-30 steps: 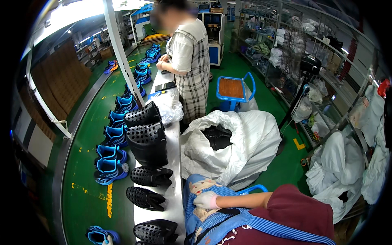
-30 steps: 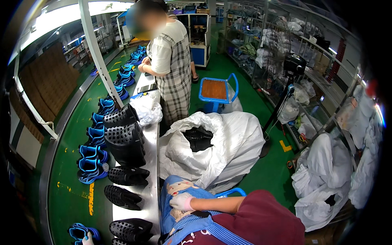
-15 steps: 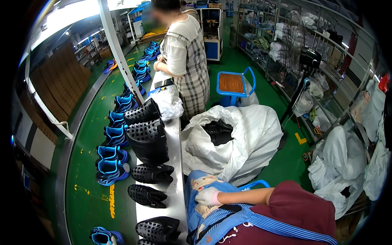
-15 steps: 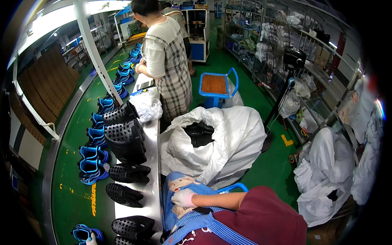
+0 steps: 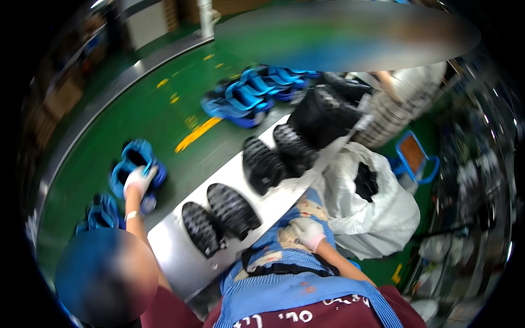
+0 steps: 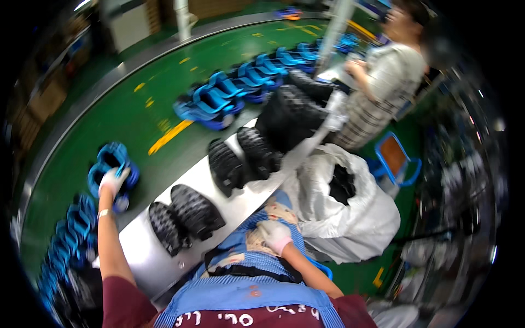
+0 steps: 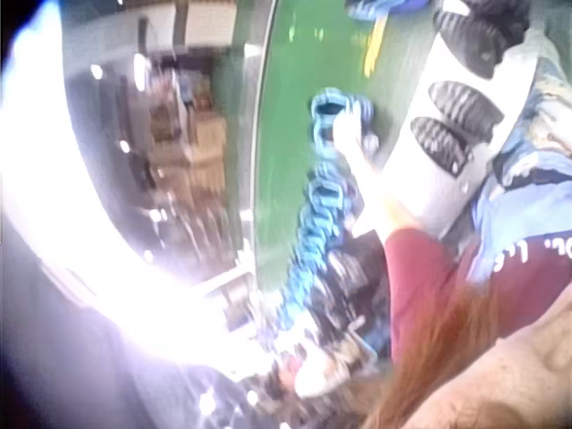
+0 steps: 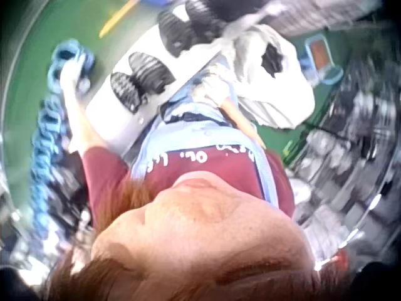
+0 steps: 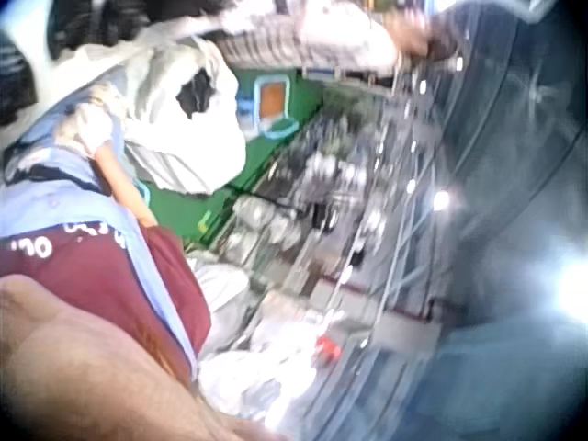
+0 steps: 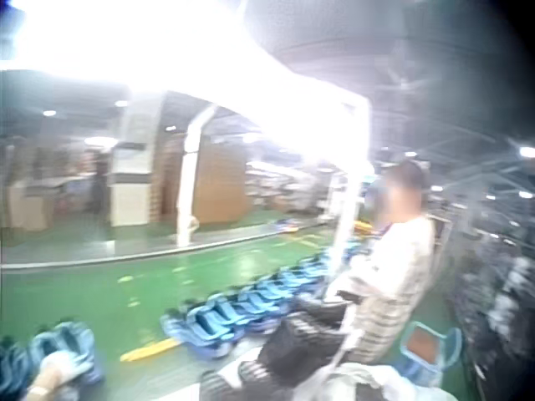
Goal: The person assembles shoes by inserting black perforated components into the interiors of blue and black sneakers on a factory assembly line.
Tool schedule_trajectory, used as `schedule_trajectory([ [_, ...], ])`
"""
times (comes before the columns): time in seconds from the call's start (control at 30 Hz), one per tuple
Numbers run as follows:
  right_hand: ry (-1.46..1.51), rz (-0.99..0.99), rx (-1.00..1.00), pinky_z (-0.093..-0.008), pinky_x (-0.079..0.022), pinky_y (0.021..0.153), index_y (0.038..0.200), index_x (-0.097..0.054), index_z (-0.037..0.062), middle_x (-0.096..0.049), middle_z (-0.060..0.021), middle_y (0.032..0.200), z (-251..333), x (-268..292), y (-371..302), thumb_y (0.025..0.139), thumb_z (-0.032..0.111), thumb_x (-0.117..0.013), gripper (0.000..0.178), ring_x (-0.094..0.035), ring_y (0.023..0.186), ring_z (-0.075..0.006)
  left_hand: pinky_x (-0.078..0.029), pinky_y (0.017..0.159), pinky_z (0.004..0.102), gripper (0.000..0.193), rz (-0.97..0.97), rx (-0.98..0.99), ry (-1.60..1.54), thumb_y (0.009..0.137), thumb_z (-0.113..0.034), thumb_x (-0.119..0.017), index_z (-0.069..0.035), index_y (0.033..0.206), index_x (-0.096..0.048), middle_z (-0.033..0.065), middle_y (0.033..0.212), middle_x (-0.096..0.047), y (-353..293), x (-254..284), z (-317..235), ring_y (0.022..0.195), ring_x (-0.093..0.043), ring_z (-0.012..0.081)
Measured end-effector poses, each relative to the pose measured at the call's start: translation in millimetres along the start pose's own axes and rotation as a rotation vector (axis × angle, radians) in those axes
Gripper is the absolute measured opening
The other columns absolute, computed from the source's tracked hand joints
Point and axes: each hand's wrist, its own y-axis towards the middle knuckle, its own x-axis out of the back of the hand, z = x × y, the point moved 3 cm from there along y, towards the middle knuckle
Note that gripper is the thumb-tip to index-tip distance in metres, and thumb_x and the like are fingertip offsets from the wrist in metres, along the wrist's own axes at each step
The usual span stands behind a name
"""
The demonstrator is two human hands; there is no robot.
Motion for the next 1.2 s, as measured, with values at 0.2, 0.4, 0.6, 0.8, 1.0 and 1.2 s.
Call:
schedule_trajectory([
  [0.2, 0.058, -0.117, -0.055, -0.0373, -0.054, 0.079, 0.099, -0.072, 0.0058, -0.071, -0.0155, 0.094, 45.7, 25.6, -1.5, 0.091, 0.015, -0.062, 0.016, -0.069, 0.087, -0.0306, -0.049, 0.097, 0.041, 0.07, 0.083, 0.158, 0.101, 0.087, -0.065, -0.054, -0.007, 0.124, -0.065, 0.0192, 0.123, -0.065, -11.2, 6.6, -1.7, 0.114, -0.062, 0.0348],
  [0.4, 0.222, -0.17, -0.202, -0.0328, -0.055, 0.078, 0.1, -0.071, -0.0006, -0.072, -0.0138, 0.091, 79.2, 75.3, 17.0, 0.09, 0.002, -0.059, 0.016, -0.07, 0.084, -0.0228, -0.05, 0.096, 0.0435, 0.065, 0.078, 0.214, 0.135, 0.087, -0.065, -0.051, -0.01, 0.117, -0.067, 0.0176, 0.121, -0.066, -14.6, 8.8, -19.2, 0.112, -0.063, 0.035],
  [0.6, -0.019, -0.278, 0.153, -0.035, -0.054, 0.073, 0.1, -0.07, 0.0045, -0.069, -0.0129, 0.087, 117.7, 113.6, 77.3, 0.088, 0.004, -0.063, 0.014, -0.068, 0.079, -0.0279, -0.05, 0.091, 0.045, 0.063, 0.032, 0.155, 0.054, 0.088, -0.066, -0.052, -0.01, 0.111, -0.066, 0.0207, 0.113, -0.068, -13.9, 1.3, 2.1, 0.107, -0.063, 0.0387],
  [0.8, -0.101, -0.408, 0.242, -0.0353, -0.053, 0.075, 0.1, -0.069, 0.0027, -0.069, -0.0134, 0.091, 142.2, 155.2, 133.6, 0.085, 0.001, -0.066, 0.015, -0.067, 0.083, -0.0284, -0.049, 0.085, 0.0454, 0.061, 0.04, 0.168, 0.027, 0.087, -0.066, -0.055, -0.007, 0.102, -0.066, 0.0227, 0.103, -0.068, -7.9, -2.1, 2.6, 0.101, -0.063, 0.0412],
  [1.0, -0.344, -0.349, 0.329, -0.0387, -0.051, 0.082, 0.104, -0.068, 0.0055, -0.068, -0.0117, 0.097, 123.1, 191.1, 169.1, 0.082, 0.013, -0.07, 0.024, -0.064, 0.092, -0.0299, -0.048, 0.084, 0.0455, 0.062, -0.095, 0.096, -0.002, 0.086, -0.061, -0.061, -0.005, 0.113, -0.065, 0.0242, 0.101, -0.067, -3.5, -9.0, 10.0, 0.097, -0.062, 0.0435],
  [1.2, -0.316, 0.037, 0.332, -0.0407, -0.05, 0.09, 0.109, -0.063, 0.0071, -0.063, -0.0122, 0.11, 90.4, 190.2, 202.3, 0.073, 0.028, -0.079, 0.044, -0.059, 0.103, -0.0322, -0.046, 0.086, 0.0432, 0.055, -0.215, -0.029, -0.139, 0.089, -0.046, -0.067, 0.003, 0.113, -0.064, 0.0255, 0.107, -0.066, 11.7, -30.8, 97.7, 0.093, -0.063, 0.0381],
])
